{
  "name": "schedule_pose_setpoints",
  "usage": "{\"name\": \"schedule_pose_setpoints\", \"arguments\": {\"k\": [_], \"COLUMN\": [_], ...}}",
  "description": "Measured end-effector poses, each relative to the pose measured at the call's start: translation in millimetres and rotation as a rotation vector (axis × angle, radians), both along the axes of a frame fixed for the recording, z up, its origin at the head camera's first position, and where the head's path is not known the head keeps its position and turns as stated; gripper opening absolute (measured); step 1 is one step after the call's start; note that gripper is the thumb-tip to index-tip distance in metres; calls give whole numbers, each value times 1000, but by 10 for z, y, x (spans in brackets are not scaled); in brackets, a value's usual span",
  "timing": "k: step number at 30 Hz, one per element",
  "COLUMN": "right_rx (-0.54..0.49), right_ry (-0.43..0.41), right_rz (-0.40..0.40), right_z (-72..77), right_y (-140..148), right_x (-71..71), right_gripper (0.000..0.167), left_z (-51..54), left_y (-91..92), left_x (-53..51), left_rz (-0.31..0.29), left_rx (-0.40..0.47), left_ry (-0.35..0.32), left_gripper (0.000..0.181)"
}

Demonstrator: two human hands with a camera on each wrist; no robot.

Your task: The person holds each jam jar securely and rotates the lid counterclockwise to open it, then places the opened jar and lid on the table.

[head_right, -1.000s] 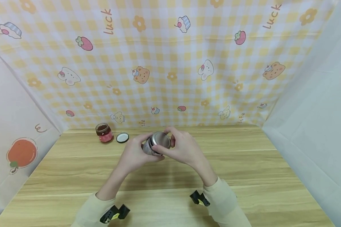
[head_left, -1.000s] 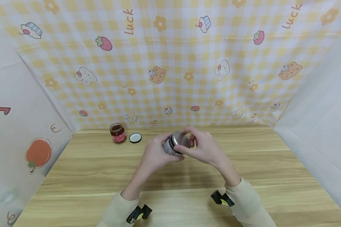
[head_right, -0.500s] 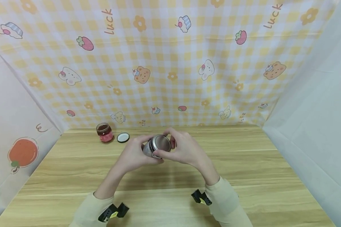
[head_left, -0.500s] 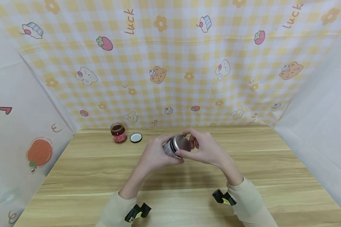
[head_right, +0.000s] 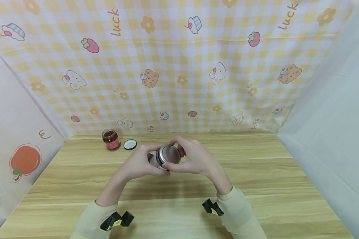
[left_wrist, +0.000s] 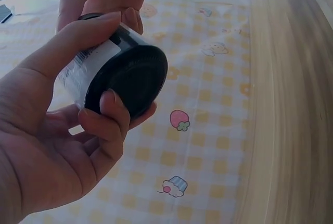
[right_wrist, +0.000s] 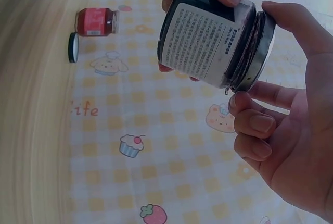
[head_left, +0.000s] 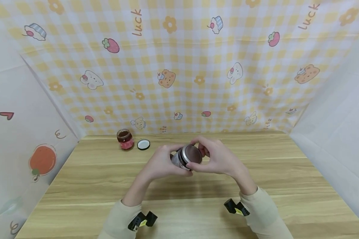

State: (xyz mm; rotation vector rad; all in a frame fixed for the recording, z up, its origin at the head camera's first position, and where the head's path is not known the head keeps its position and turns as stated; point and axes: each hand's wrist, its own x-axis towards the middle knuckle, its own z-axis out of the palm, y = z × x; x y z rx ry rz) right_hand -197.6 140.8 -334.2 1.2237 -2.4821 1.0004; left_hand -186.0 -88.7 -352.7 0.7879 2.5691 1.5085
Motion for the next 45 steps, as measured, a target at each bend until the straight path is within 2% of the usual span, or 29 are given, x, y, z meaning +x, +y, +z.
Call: {"name": "schedule_pose_setpoints", "arguments": {"k": [4,12,20,27,32,40,45], "right_rx": [8,7,-25,-82,-132,-208,-252], "right_ry": [-4,-37,-26,-101,-88,-57,-65], "right_rz": [35,111,174,170,179,167,179], "right_z": [7,22,45,54,25,0,13], "right_y": [10,37,36,44,69,122,138], "right_x": [-4,3,16,26,-12,-69,-83], "right_gripper": [47,46,45,43,43,41,42], "left_z": [-8,-35,-49,-60,-53,-51,-56], "left_y": [-37,-84,-108,-122,-125,-131,-144], "left_x": [-15,-52,-63,-75,-81,-81,-87], "left_rz": [-69,-232,-348,-375,-376,-329,-303], "left_rx": [30,116,184,210,225,238,258], "left_ry": [-72,-226,-299,-305,-291,-289,-264], "left_gripper": [68,52,48,49,50,53,54]}}
